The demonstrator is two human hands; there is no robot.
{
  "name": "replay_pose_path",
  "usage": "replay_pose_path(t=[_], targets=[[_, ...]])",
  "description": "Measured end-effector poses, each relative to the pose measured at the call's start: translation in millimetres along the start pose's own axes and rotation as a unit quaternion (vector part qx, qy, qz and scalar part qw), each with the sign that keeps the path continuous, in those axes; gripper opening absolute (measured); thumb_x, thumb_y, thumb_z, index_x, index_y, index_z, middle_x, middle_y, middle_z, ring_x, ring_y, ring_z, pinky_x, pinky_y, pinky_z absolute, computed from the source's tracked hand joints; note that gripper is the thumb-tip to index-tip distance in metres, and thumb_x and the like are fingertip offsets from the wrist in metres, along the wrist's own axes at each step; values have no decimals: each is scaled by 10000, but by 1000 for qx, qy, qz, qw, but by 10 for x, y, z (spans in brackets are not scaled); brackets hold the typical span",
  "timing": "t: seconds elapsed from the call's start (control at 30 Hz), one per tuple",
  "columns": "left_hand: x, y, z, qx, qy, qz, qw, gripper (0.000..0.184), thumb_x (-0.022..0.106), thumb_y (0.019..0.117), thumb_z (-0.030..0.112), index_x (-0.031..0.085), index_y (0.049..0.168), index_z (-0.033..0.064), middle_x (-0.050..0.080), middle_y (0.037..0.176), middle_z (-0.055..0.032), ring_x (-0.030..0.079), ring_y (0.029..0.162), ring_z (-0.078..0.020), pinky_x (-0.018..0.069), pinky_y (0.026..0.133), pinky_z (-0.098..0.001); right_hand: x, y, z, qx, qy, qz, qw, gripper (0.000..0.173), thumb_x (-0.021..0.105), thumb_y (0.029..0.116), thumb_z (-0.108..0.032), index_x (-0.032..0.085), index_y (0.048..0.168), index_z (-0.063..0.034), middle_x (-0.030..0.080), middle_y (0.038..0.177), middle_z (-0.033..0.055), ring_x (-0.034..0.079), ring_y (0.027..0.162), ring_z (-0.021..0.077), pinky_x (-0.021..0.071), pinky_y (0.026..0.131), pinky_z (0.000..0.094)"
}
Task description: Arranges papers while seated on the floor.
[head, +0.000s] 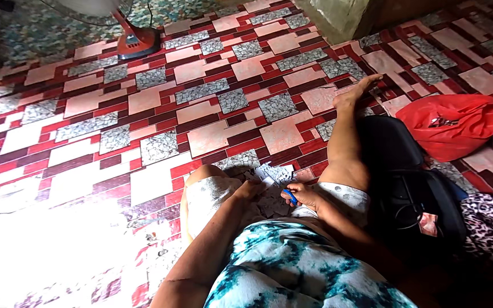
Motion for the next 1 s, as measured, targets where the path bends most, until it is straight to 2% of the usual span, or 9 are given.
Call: replay_pose_path(t=[0.23, 0.57, 0.7, 0.8, 0.87, 1.0], targets=[[5, -6, 15, 3, -11, 5, 1000, 175, 536, 1074, 166, 606, 1130, 15, 623, 745, -14, 538, 529, -55, 458, 494, -181, -15, -11, -13, 2, 7, 17, 1000, 260, 655, 1010, -286, 634, 1103, -43, 655, 764, -19, 560, 591, 27, 413, 520, 179], [31, -3, 4, 3, 19, -7, 1000, 178, 514, 1083, 171, 598, 1133, 22, 616, 749, -5, 530, 538, -50, 448, 501, -184, 10, -18, -16, -13, -3, 6, 1000, 270, 679, 991, -256, 643, 1119, -21, 653, 804, -10, 569, 630, 35, 444, 563, 191], [23, -6, 4, 7, 22, -7, 1000, 187, 531, 1077, 184, 611, 1127, 23, 619, 760, -8, 532, 543, -52, 452, 505, -185, 2, -26, -26, -38, 3, 23, 999, 251, 716, 954, -143, 640, 1118, 31, 652, 843, 22, 593, 655, 44, 514, 620, 201], [20, -8, 8, 1, 18, -1, 1000, 181, 533, 1076, 179, 610, 1125, 23, 618, 753, -9, 535, 542, -55, 457, 505, -186, -2, -38, -29, -43, 5, 26, 999, 276, 716, 944, -99, 628, 1159, 50, 665, 904, 47, 607, 690, 45, 527, 652, 203], [16, -9, 9, 0, 13, 4, 1000, 189, 533, 1077, 187, 613, 1124, 22, 617, 751, -9, 533, 542, -58, 455, 507, -191, -9, -31, -27, -35, 11, 25, 999, 282, 700, 963, -124, 616, 1175, 41, 666, 892, 41, 606, 681, 47, 519, 636, 201], [10, -9, 15, 5, -5, 8, 1000, 189, 522, 1081, 181, 604, 1129, 17, 617, 745, -15, 532, 535, -59, 451, 498, -188, -3, -13, 0, -4, -3, 3, 1000, 288, 663, 1003, -302, 634, 1129, -45, 661, 802, -18, 574, 626, 30, 429, 543, 185]])
Point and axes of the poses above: each hand's wrist, its own y-axis towards the middle knuckle, its own x-axis out of the palm, z = x × y, the point moved 6 cm from there along y, towards the middle knuckle
